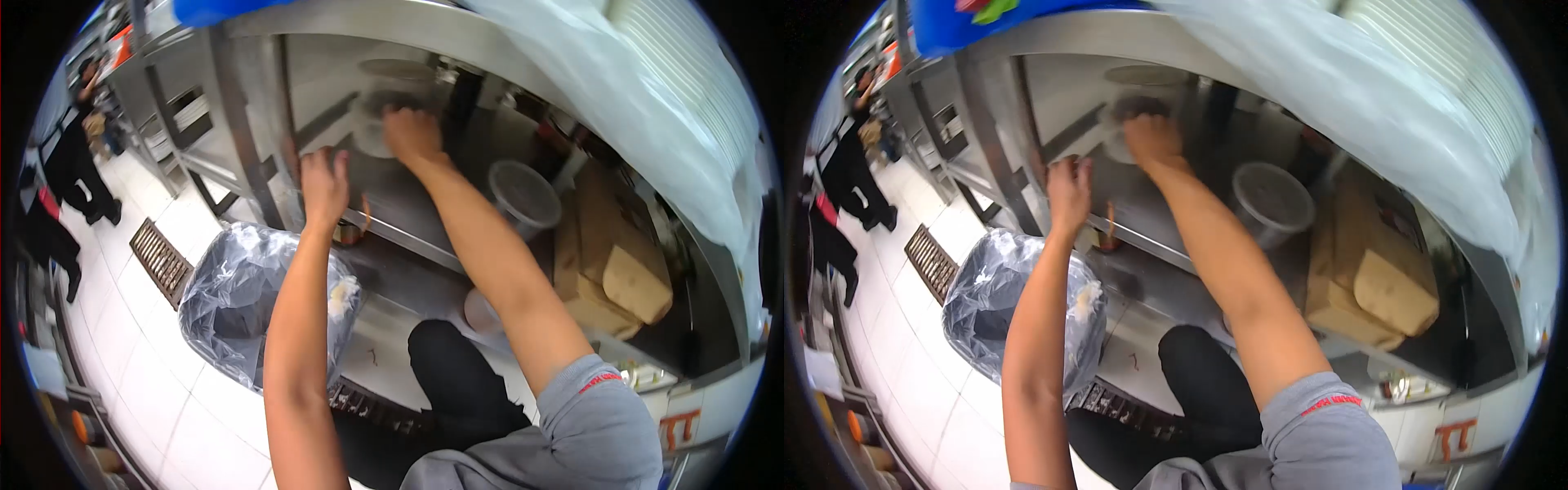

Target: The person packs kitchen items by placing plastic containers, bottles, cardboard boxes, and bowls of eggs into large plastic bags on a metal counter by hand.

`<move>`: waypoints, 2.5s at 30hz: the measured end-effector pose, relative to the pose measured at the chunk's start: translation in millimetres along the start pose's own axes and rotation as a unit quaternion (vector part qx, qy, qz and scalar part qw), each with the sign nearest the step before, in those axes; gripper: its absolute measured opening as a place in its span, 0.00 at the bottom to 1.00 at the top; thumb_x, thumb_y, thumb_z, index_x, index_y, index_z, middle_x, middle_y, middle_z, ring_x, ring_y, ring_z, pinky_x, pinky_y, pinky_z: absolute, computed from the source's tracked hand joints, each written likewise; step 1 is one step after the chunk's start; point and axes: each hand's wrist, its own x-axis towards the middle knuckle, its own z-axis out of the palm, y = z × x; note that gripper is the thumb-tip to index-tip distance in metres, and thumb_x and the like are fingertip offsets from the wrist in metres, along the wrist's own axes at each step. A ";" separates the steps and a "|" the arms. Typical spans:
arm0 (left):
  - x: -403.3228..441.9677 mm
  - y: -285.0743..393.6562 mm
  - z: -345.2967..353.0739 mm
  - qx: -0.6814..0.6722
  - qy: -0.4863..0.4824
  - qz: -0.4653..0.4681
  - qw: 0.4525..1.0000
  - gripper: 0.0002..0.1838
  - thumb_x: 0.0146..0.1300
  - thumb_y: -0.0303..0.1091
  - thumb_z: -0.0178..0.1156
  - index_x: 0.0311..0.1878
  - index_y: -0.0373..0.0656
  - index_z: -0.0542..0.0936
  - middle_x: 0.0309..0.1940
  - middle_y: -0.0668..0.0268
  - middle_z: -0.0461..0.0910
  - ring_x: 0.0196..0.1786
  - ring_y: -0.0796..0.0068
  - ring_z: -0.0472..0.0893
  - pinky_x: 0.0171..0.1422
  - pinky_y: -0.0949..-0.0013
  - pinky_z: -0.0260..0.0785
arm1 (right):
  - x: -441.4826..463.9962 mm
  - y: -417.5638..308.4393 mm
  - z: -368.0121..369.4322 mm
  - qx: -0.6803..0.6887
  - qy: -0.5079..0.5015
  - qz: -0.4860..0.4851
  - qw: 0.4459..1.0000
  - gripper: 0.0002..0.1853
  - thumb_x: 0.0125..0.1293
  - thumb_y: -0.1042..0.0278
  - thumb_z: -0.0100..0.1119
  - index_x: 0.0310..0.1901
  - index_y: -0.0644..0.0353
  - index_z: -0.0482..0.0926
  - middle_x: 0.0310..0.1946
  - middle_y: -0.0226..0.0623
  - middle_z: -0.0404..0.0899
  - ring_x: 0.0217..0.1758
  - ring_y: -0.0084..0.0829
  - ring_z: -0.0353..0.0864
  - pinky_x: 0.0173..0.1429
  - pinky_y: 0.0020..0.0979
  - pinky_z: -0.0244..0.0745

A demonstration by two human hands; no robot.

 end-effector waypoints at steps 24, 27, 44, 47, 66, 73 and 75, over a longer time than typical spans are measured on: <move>-134.6 155.2 -146.4 -0.571 -0.003 -0.404 0.715 0.32 0.68 0.46 0.52 0.72 0.40 0.64 0.70 0.50 0.66 0.73 0.43 0.66 0.67 0.28 0.65 | -261.1 84.0 -44.9 0.285 0.002 0.288 0.914 0.26 0.62 0.52 0.68 0.58 0.54 0.74 0.60 0.62 0.73 0.56 0.61 0.77 0.59 0.51 0.73; -163.8 186.8 -216.0 -0.506 0.015 -0.429 0.749 0.35 0.66 0.48 0.53 0.73 0.43 0.63 0.71 0.52 0.65 0.72 0.47 0.66 0.63 0.33 0.70 | -278.6 65.0 -111.6 0.384 -0.075 0.300 0.870 0.25 0.61 0.52 0.69 0.54 0.56 0.75 0.60 0.64 0.71 0.57 0.60 0.76 0.60 0.49 0.72; -147.8 538.6 -317.7 -0.519 -0.304 -0.440 0.667 0.37 0.71 0.53 0.52 0.75 0.39 0.61 0.73 0.53 0.64 0.75 0.54 0.64 0.78 0.45 0.60 | -541.0 223.5 -592.5 0.363 -0.074 0.363 0.855 0.23 0.53 0.51 0.76 0.40 0.53 0.73 0.60 0.62 0.69 0.55 0.58 0.77 0.54 0.46 0.76; -154.6 652.3 -224.0 -0.510 -0.359 -0.456 0.635 0.31 0.74 0.46 0.53 0.73 0.38 0.62 0.69 0.53 0.69 0.71 0.54 0.70 0.73 0.49 0.69 | -561.7 292.2 -640.5 0.363 -0.076 0.418 0.829 0.23 0.51 0.54 0.78 0.40 0.54 0.75 0.69 0.70 0.60 0.62 0.63 0.74 0.61 0.44 0.74; -169.4 959.4 268.5 -0.542 -0.361 -0.443 0.616 0.31 0.64 0.46 0.51 0.70 0.46 0.64 0.69 0.54 0.63 0.72 0.46 0.64 0.65 0.29 0.63 | -686.7 586.0 -798.0 0.182 0.056 0.433 0.881 0.24 0.41 0.69 0.82 0.32 0.59 0.71 0.72 0.65 0.59 0.65 0.64 0.73 0.61 0.44 0.75; -174.1 931.7 349.9 -0.494 -0.311 -0.434 0.686 0.32 0.68 0.44 0.50 0.72 0.39 0.62 0.70 0.53 0.65 0.71 0.49 0.66 0.71 0.40 0.63 | -648.2 609.4 -785.4 0.265 0.046 0.401 0.876 0.23 0.44 0.68 0.80 0.34 0.60 0.71 0.66 0.59 0.69 0.66 0.63 0.73 0.61 0.45 0.75; -185.5 919.6 335.3 -0.399 -0.303 -0.454 0.737 0.31 0.71 0.44 0.52 0.71 0.33 0.64 0.68 0.54 0.70 0.68 0.54 0.70 0.70 0.51 0.66 | -624.8 623.5 -768.9 0.242 0.039 0.350 0.904 0.23 0.46 0.67 0.80 0.34 0.60 0.70 0.48 0.52 0.77 0.64 0.62 0.73 0.63 0.45 0.73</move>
